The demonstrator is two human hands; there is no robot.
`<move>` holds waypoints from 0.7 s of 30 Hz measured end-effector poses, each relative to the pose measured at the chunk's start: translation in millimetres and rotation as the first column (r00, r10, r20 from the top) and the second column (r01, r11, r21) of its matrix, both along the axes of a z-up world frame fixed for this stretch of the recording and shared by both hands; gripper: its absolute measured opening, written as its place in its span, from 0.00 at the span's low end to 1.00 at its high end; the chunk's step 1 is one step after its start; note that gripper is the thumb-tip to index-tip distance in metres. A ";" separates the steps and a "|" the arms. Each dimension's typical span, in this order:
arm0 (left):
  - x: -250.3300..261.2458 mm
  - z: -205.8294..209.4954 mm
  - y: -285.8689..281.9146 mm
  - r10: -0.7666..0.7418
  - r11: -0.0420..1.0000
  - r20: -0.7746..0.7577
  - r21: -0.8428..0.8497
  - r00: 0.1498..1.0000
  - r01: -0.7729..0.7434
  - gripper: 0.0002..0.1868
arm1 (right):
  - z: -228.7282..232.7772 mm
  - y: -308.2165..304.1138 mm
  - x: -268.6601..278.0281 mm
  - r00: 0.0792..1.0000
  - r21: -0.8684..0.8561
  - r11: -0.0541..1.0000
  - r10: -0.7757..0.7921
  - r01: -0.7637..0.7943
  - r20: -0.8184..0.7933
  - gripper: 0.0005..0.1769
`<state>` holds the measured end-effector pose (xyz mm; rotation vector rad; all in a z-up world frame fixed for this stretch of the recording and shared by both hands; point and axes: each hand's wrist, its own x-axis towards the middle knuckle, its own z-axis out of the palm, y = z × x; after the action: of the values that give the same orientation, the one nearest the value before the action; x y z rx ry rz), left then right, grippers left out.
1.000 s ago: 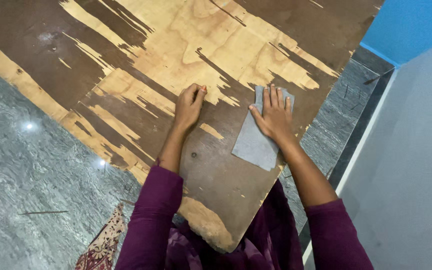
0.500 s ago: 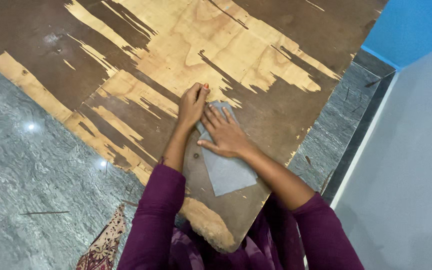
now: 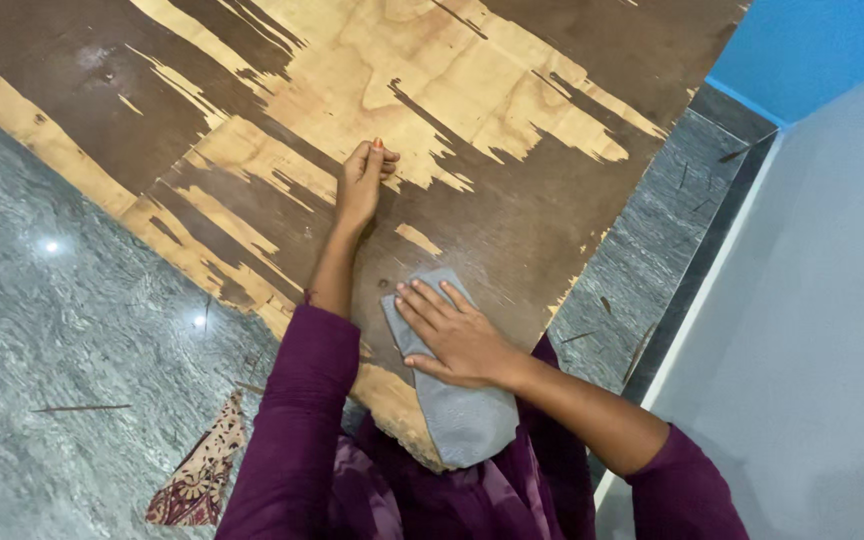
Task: The person is sanding a wooden board using a sanding block. They move the sanding block back and forth across the surface to smooth it.
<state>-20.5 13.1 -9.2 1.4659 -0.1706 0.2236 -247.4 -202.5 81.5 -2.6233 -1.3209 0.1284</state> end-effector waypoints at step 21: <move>-13.7 28.2 -12.5 0.096 0.990 -0.082 0.114 0.992 -0.086 0.23 | -33.7 -70.2 188.6 0.841 0.023 0.843 -0.538 0.538 0.058 0.51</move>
<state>-34.2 0.6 19.0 1.5922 -0.0460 0.2267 -58.8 -272.7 47.8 -2.8953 -0.5427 -0.0453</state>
